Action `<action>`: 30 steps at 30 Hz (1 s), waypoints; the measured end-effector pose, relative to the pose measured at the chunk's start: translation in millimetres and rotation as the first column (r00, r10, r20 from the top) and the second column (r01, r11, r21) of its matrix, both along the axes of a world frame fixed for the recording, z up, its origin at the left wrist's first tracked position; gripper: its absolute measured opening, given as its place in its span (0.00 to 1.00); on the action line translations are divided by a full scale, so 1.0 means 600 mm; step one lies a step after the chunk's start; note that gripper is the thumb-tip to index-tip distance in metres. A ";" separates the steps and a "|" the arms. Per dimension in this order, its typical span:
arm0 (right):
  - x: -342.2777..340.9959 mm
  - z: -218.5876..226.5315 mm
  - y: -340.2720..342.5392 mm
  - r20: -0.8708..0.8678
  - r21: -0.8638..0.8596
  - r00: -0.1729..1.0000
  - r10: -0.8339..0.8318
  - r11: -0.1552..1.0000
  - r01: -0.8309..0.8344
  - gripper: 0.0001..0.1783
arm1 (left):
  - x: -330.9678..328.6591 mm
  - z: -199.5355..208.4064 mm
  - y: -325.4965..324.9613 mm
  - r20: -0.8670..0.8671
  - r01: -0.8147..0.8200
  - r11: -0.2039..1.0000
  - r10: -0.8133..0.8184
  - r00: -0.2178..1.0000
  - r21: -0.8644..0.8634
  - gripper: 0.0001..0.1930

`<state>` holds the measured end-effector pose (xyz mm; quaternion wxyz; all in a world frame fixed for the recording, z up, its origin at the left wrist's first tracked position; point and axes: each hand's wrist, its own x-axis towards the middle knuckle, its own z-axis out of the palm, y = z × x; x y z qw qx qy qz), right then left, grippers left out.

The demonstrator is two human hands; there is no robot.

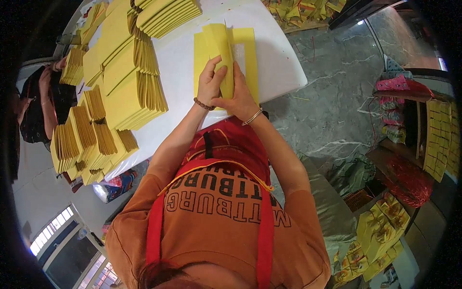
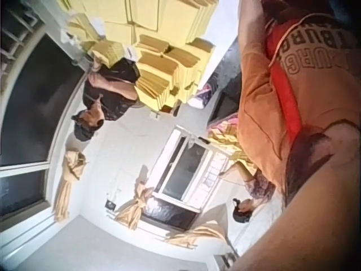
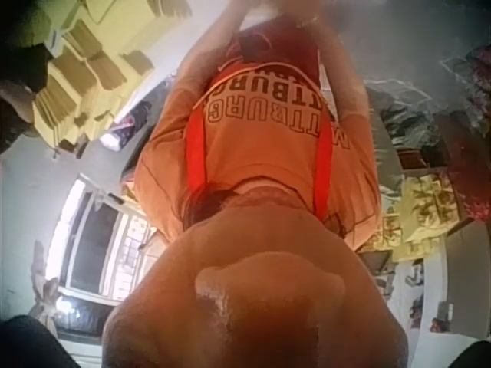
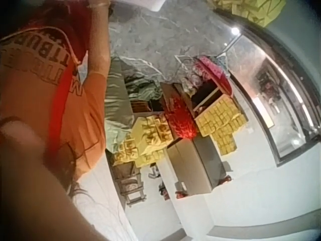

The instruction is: Folding and stacking yellow joss paper sheets at a workstation.

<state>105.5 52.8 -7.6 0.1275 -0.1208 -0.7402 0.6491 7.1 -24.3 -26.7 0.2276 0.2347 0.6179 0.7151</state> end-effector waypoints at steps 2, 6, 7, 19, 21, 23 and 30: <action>0.002 -0.008 0.000 0.000 -0.046 1.000 -0.006 0.999 0.006 0.66 | 0.016 0.032 0.012 0.019 -0.067 0.995 0.066 0.998 0.074 0.17; 0.002 -0.003 -0.001 0.001 -0.009 1.000 -0.010 1.000 0.010 0.66 | 0.001 0.026 0.002 -0.250 -0.013 0.999 0.001 0.968 -0.046 0.17; 0.002 -0.001 -0.001 0.007 0.004 1.000 -0.011 1.000 0.011 0.66 | -0.001 0.023 0.000 -0.251 -0.013 0.999 0.001 0.968 -0.047 0.17; 0.001 0.003 0.001 0.034 -0.017 0.999 0.002 1.000 -0.002 0.67 | 0.004 0.014 0.003 -0.110 -0.006 1.000 0.003 0.994 -0.024 0.19; 0.002 0.002 0.003 0.042 -0.010 0.999 0.001 1.000 0.000 0.67 | 0.003 0.017 0.001 -0.007 0.031 0.997 -0.032 0.999 -0.074 0.20; 0.001 0.001 0.002 0.024 -0.015 1.000 0.000 1.000 0.000 0.66 | 0.003 0.009 0.003 -0.002 0.025 0.999 -0.025 1.000 -0.022 0.19; 0.002 0.004 0.002 -0.016 -0.043 1.000 0.001 0.999 -0.002 0.65 | -0.003 -0.016 0.003 0.018 0.008 1.000 -0.008 1.000 -0.004 0.16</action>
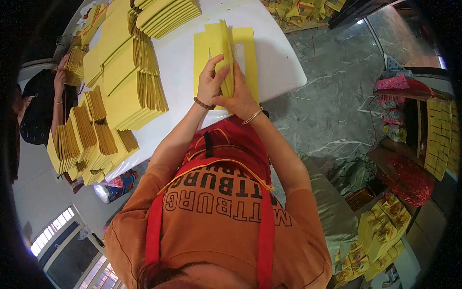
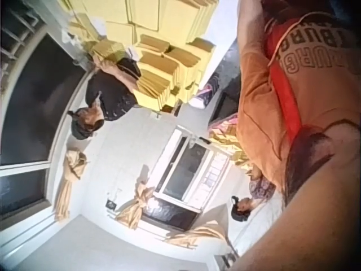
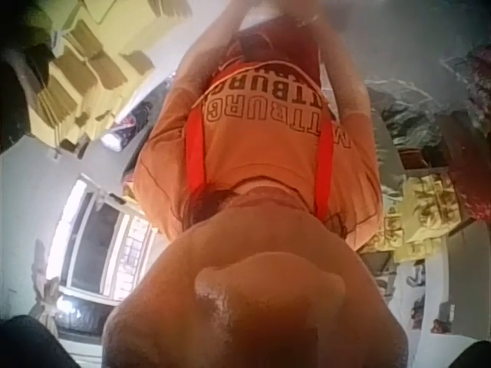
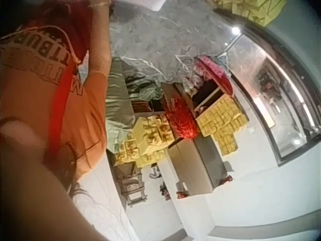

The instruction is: Folding and stacking yellow joss paper sheets at a workstation.

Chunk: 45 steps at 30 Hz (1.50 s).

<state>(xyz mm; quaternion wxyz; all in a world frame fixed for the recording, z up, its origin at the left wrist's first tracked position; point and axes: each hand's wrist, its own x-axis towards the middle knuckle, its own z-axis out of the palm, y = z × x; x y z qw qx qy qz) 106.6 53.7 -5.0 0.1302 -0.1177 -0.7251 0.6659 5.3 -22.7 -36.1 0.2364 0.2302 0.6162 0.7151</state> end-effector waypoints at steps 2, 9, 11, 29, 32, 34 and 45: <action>0.002 -0.002 0.000 0.032 0.041 0.999 -0.010 0.999 0.009 0.64 | 0.002 0.001 0.001 0.033 -0.004 1.000 0.004 0.999 0.012 0.14; -0.002 -0.013 -0.001 -0.005 0.019 1.000 -0.008 1.000 0.008 0.63 | 0.003 0.000 0.006 0.029 -0.055 0.998 0.054 0.998 0.035 0.06; -0.002 -0.015 0.002 -0.057 -0.104 0.998 -0.040 0.994 0.033 0.58 | 0.006 0.022 0.001 0.055 -0.033 0.999 0.034 0.998 -0.017 0.05; -0.014 -0.010 0.028 0.040 -0.400 0.973 -0.229 0.888 0.226 0.27 | 0.016 0.056 0.004 -0.109 0.002 1.000 -0.003 0.994 -0.009 0.17; -0.020 0.017 0.024 0.066 -0.551 0.973 -0.220 0.805 0.220 0.23 | 0.013 0.057 0.002 0.019 0.024 0.998 -0.025 1.000 0.063 0.22; -0.021 0.010 0.028 0.054 -0.460 0.977 -0.205 0.863 0.207 0.22 | 0.011 0.054 0.001 0.006 0.048 0.998 -0.048 0.999 0.039 0.23; -0.002 0.012 0.066 0.078 -0.509 0.975 -0.207 0.833 0.218 0.17 | -0.041 0.137 -0.052 -0.011 -0.145 0.963 0.151 0.988 0.229 0.15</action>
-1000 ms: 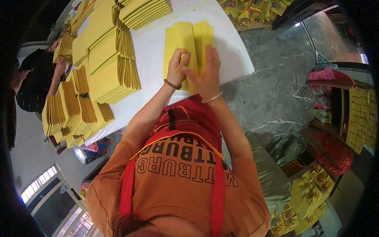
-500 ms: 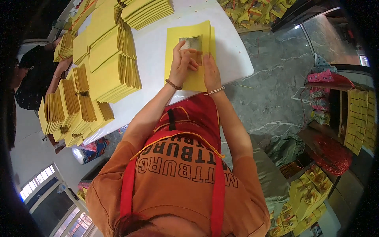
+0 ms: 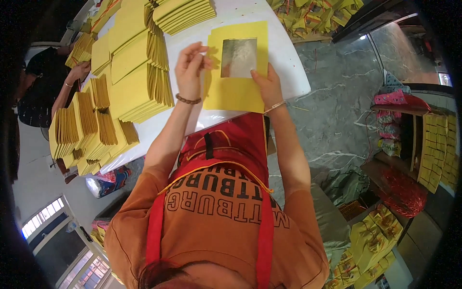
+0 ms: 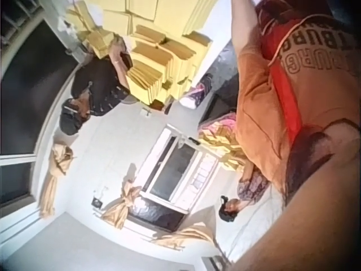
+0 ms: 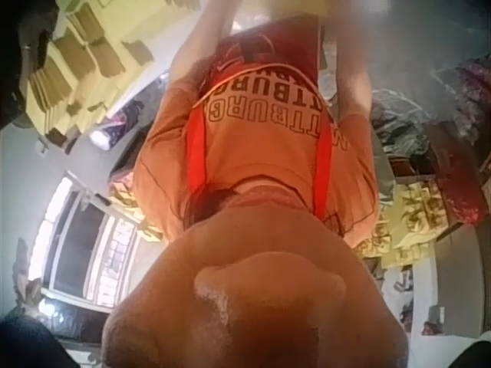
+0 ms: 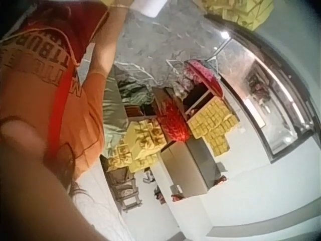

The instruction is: Folding and stacking yellow joss paper sheets at a workstation.

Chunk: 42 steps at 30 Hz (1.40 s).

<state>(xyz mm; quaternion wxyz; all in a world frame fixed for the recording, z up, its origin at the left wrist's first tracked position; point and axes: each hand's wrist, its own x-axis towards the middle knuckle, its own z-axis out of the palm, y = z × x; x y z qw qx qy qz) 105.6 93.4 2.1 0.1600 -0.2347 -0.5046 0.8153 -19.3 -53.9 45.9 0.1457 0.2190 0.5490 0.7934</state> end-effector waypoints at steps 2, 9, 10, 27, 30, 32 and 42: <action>0.008 0.029 0.004 -0.053 -0.181 0.999 0.000 0.983 -0.009 0.17 | -0.012 0.008 -0.023 -0.222 -0.066 0.983 0.027 0.975 -0.171 0.18; 0.030 0.041 0.001 -0.019 -0.308 1.000 0.005 0.951 -0.010 0.15 | -0.030 -0.010 -0.055 -0.926 -0.423 0.832 -0.260 0.274 -0.359 0.27; 0.036 0.030 0.002 -0.034 -0.308 0.999 0.020 0.951 -0.030 0.15 | -0.021 -0.007 -0.055 -0.953 -0.385 0.872 -0.270 0.136 -0.302 0.24; 0.114 0.008 -0.006 0.040 0.954 0.968 0.248 0.279 -0.110 0.16 | 0.051 -0.042 -0.103 -0.755 -0.122 0.773 -0.554 0.351 -0.623 0.15; 0.108 -0.005 -0.003 0.051 0.891 0.971 0.235 0.428 -0.150 0.13 | 0.030 -0.056 -0.103 -0.680 0.026 0.802 -0.523 0.513 -0.597 0.14; 0.102 -0.004 -0.010 0.229 0.667 0.967 0.108 0.706 -0.237 0.12 | 0.024 -0.046 -0.098 -0.401 0.090 0.645 -0.571 0.716 -0.759 0.14; 0.053 -0.004 -0.034 -0.001 0.458 0.976 -0.219 0.867 0.195 0.17 | 0.013 -0.059 -0.056 0.070 0.207 0.611 -0.241 0.968 -0.764 0.16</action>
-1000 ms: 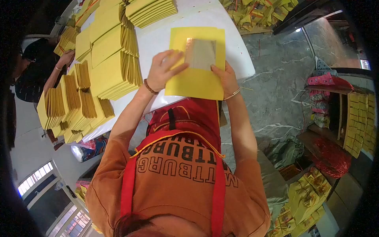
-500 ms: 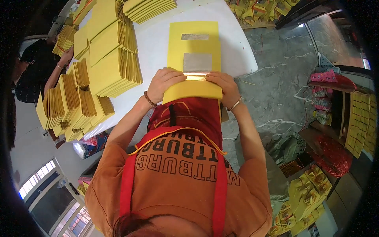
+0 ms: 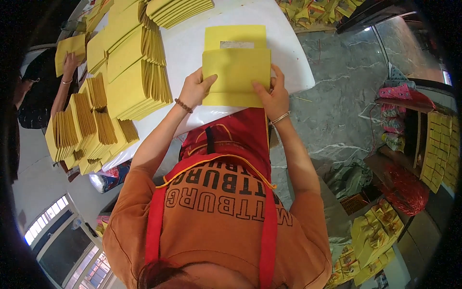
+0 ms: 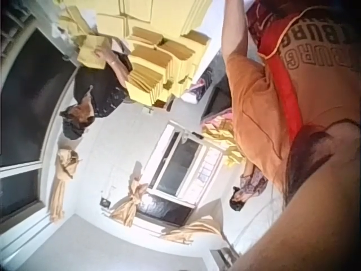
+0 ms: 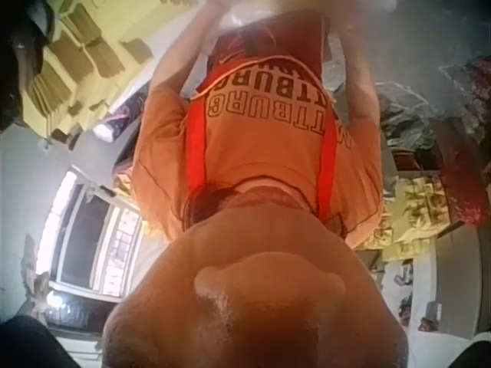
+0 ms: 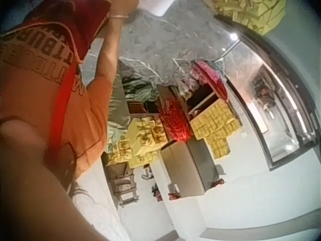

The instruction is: Folding and stacking yellow joss paper sheets at a workstation.

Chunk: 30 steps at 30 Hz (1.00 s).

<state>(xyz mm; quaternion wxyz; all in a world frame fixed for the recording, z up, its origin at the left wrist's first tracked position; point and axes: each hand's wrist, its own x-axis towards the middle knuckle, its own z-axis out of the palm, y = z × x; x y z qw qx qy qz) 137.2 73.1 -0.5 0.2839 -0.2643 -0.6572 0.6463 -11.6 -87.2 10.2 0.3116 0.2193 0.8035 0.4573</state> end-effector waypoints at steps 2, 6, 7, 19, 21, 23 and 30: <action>0.010 0.008 0.005 0.148 0.004 0.986 0.081 0.997 -0.083 0.20 | -0.007 -0.003 0.005 -0.003 0.001 1.000 -0.001 1.000 -0.024 0.17; 0.005 -0.017 0.014 0.296 0.103 0.951 0.089 0.987 -0.124 0.21 | -0.005 -0.011 0.010 -0.052 -0.046 0.994 0.041 0.998 -0.100 0.21; 0.001 -0.017 0.012 0.264 0.121 0.961 0.076 0.986 -0.112 0.22 | -0.005 -0.012 0.010 -0.055 -0.046 0.994 0.040 0.998 -0.098 0.21; -0.011 -0.028 0.013 0.277 0.111 0.960 0.035 0.991 -0.068 0.21 | -0.010 0.005 0.012 0.015 -0.133 0.990 0.132 0.991 0.054 0.39; -0.010 -0.032 0.013 0.248 0.136 0.969 0.001 0.990 -0.036 0.21 | -0.012 0.010 0.013 0.017 -0.128 0.992 0.128 0.992 -0.019 0.37; -0.009 -0.030 0.012 0.281 0.117 0.960 0.010 0.992 -0.045 0.21 | -0.004 0.023 0.015 -0.209 -0.127 0.991 0.117 0.971 -0.032 0.35; -0.009 -0.021 0.011 0.333 0.169 0.943 0.014 0.983 -0.075 0.21 | 0.029 0.026 0.086 -0.869 0.210 0.976 -0.155 0.469 -0.060 0.24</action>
